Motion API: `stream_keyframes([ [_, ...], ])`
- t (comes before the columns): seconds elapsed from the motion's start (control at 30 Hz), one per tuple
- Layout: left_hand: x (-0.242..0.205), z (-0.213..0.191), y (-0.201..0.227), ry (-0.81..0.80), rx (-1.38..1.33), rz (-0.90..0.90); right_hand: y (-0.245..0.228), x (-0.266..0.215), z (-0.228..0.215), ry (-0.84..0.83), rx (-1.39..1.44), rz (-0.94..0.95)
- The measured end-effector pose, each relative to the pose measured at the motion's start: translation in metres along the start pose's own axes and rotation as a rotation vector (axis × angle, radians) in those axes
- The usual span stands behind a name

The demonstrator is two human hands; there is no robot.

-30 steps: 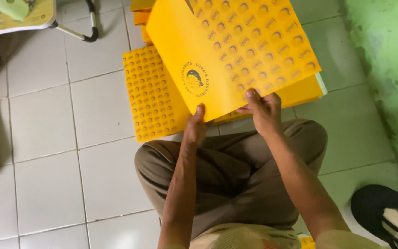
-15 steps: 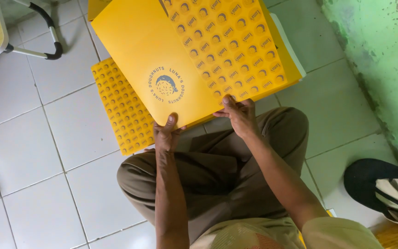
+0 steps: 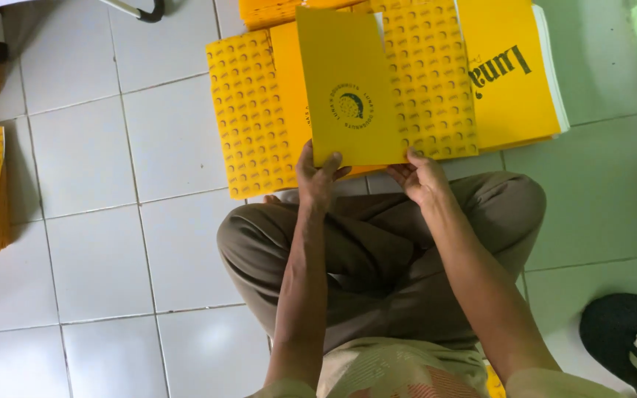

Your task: Folding flat cardboard sheets into boxes by creasing the edges and flaps.

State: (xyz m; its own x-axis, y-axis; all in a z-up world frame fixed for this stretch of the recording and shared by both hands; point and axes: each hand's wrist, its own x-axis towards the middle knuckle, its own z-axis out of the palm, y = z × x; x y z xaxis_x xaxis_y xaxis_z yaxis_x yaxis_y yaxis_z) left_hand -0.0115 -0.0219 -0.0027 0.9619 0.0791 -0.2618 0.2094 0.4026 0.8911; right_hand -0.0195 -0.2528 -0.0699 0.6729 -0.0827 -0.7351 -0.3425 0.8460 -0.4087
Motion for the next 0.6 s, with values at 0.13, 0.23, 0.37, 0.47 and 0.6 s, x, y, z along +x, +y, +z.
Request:
stream_keyframes([
  [0.13, 0.0, -0.004, -0.004, -0.025, -0.012, 0.005, 0.001, -0.007, 0.002, -0.022, -0.02, 0.029],
  [0.23, 0.002, -0.011, -0.012, -0.055, -0.026, -0.023, -0.007, -0.07, 0.033, -0.048, -0.114, 0.108],
  [0.37, 0.004, -0.018, -0.01, -0.094, -0.145, -0.084, -0.024, -0.139, 0.041, -0.148, -0.932, -0.008],
  [0.47, 0.01, -0.021, -0.004, -0.046, -0.158, -0.2, -0.063, -0.127, 0.026, -0.011, -1.536, -0.602],
  [0.6, 0.026, -0.029, -0.022, 0.132, -0.028, -0.418, -0.107, -0.048, 0.003, 0.308, -2.075, -0.709],
])
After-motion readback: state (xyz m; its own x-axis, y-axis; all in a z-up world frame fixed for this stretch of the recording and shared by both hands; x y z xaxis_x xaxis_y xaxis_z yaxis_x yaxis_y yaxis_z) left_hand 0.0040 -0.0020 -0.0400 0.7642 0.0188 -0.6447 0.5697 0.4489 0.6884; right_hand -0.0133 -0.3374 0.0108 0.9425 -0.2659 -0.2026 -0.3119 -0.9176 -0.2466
